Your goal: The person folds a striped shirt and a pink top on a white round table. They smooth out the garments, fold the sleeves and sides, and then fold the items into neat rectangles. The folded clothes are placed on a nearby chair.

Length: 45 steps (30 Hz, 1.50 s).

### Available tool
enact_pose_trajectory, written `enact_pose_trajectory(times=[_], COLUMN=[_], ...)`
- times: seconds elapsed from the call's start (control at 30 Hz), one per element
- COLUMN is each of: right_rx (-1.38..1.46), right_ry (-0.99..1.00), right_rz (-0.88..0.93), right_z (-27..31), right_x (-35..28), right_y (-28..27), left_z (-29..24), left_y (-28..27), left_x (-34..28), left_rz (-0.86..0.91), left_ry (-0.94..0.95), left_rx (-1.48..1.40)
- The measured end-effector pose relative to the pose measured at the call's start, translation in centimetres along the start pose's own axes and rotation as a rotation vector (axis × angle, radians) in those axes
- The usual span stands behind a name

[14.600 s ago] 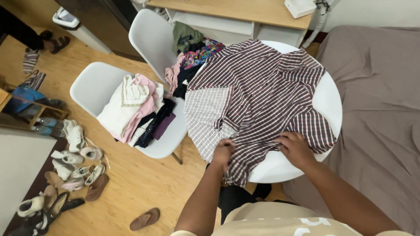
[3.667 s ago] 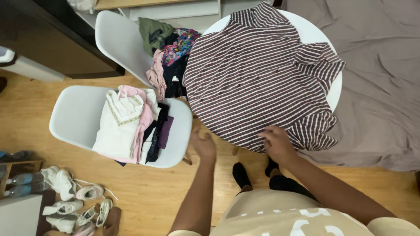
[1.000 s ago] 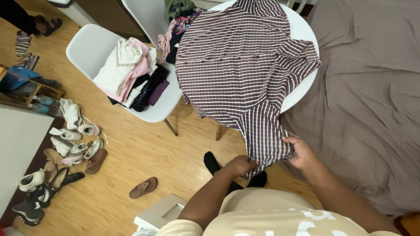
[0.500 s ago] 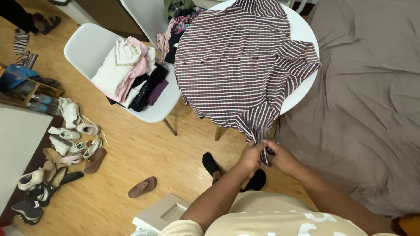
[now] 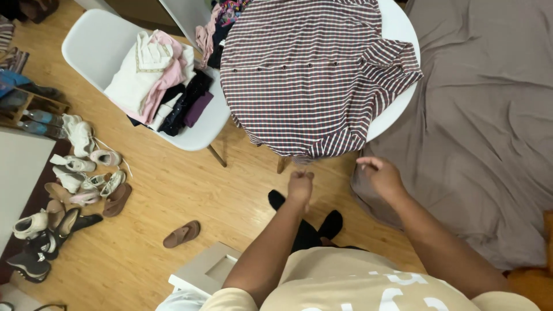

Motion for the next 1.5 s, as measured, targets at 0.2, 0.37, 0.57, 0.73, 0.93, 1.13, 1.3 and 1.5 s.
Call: enact_pose_trajectory(times=[0.2, 0.37, 0.57, 0.73, 0.93, 1.13, 1.3, 1.5], right_rx=[0.322, 0.384, 0.302, -0.127, -0.239, -0.039, 0.787, 0.545], right_ry=[-0.126, -0.144, -0.088, 0.003, 0.119, 0.316, 0.023, -0.125], right_rz=[-0.087, -0.157, -0.238, -0.276, -0.281, -0.214, -0.329, -0.501], right_z=[-0.7, 1.1, 3.1, 2.9, 2.3, 3.4, -6.6, -6.6], right_x=[5.9, 8.4, 10.4, 12.4, 14.5, 11.9, 14.9, 10.9], right_y=[-1.5, -2.6, -4.0, -3.8, -3.3, -3.7, -5.7, -8.6], left_z=[-0.1, -1.8, -4.0, -5.1, -4.7, -4.6, -5.2, -0.4], left_y=[-5.2, -6.2, -4.3, -2.1, -1.3, -2.2, -3.4, -5.9], left_x=[2.8, 5.7, 5.1, 3.6, 5.3, 5.0, 4.9, 7.1], left_rz=[-0.04, -0.051, -0.069, 0.037, 0.125, 0.062, 0.04, 0.037], left_ry=[-0.045, -0.13, -0.31, -0.46, -0.444, -0.431, -0.354, -0.239], left_rx=[-0.207, -0.357, -0.349, -0.32, -0.386, -0.247, -0.201, -0.412])
Point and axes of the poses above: each hand's wrist, its own x-axis towards the middle knuckle, its own y-axis out of the palm, z = x × y, the point moved 10 cm from there along x, towards the middle knuckle, and after that the axes turned 6 degrees about z, right-handed, at the moved point
